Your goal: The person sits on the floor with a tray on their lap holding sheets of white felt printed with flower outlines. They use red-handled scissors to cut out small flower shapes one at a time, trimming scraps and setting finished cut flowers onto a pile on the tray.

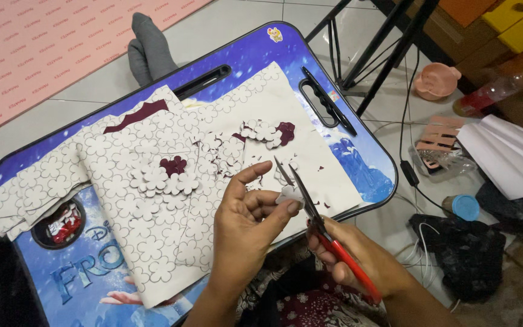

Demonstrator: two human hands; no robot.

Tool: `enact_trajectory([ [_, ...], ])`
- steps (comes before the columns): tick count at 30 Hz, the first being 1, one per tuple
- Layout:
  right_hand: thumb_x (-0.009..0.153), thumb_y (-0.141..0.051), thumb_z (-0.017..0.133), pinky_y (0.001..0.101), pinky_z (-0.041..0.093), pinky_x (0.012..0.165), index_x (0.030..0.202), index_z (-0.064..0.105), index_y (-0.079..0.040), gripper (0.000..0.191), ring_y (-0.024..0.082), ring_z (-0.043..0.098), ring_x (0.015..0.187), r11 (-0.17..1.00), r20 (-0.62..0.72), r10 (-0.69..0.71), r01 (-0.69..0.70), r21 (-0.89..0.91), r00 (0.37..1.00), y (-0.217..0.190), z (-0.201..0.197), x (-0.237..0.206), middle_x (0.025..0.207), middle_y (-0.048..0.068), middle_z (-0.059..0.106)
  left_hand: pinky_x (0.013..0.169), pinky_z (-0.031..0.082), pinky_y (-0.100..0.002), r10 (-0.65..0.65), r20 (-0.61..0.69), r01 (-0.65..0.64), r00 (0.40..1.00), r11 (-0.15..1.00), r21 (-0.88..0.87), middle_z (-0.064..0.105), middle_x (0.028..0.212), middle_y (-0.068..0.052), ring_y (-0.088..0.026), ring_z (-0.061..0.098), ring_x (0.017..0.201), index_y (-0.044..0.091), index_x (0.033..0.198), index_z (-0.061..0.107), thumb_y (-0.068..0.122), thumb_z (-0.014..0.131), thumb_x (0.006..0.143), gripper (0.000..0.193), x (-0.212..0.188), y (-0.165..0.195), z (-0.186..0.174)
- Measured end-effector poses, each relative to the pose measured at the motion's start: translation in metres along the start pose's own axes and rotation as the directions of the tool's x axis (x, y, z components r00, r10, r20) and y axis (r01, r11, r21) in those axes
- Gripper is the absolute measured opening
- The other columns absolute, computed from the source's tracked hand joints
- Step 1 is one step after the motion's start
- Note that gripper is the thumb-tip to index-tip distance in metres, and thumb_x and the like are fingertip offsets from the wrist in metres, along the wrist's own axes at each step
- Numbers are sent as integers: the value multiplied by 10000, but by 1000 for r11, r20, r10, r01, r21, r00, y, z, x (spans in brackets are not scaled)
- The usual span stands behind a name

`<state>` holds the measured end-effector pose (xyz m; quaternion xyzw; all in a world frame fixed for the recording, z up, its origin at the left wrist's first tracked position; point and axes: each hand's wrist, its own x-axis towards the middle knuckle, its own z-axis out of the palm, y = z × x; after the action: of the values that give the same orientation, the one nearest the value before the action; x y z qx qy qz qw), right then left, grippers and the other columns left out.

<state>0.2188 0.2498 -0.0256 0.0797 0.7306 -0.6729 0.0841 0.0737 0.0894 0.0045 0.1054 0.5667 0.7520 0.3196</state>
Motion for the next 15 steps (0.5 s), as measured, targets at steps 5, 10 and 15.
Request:
enact_trajectory([
  [5, 689, -987, 497, 256, 344, 463, 944, 573, -68, 957, 74, 425, 549, 999, 10, 47, -47, -9, 999, 3, -3, -1, 651, -45, 443, 619, 574, -197, -48, -21, 50, 999, 995, 88, 763, 858, -127, -128, 745, 781, -28, 1420, 462, -20, 761, 825, 666, 3, 4, -3],
  [10, 667, -984, 520, 243, 355, 448, 905, 557, -91, 925, 66, 437, 539, 998, 25, 61, -60, -29, 998, 6, -6, 0, 638, -60, 448, 557, 545, -189, -59, -45, 64, 997, 989, 135, 769, 846, -126, -129, 746, 756, -16, 1429, 464, -15, 760, 815, 682, 5, 3, -6],
  [15, 640, -986, 547, 244, 377, 453, 868, 538, -100, 914, 63, 456, 552, 997, 22, 75, -74, -21, 997, 10, -7, 1, 646, -68, 463, 683, 610, -219, 4, -31, -3, 1000, 998, 56, 764, 868, -152, -160, 770, 835, -57, 1433, 432, -18, 745, 849, 664, 7, 0, -10],
])
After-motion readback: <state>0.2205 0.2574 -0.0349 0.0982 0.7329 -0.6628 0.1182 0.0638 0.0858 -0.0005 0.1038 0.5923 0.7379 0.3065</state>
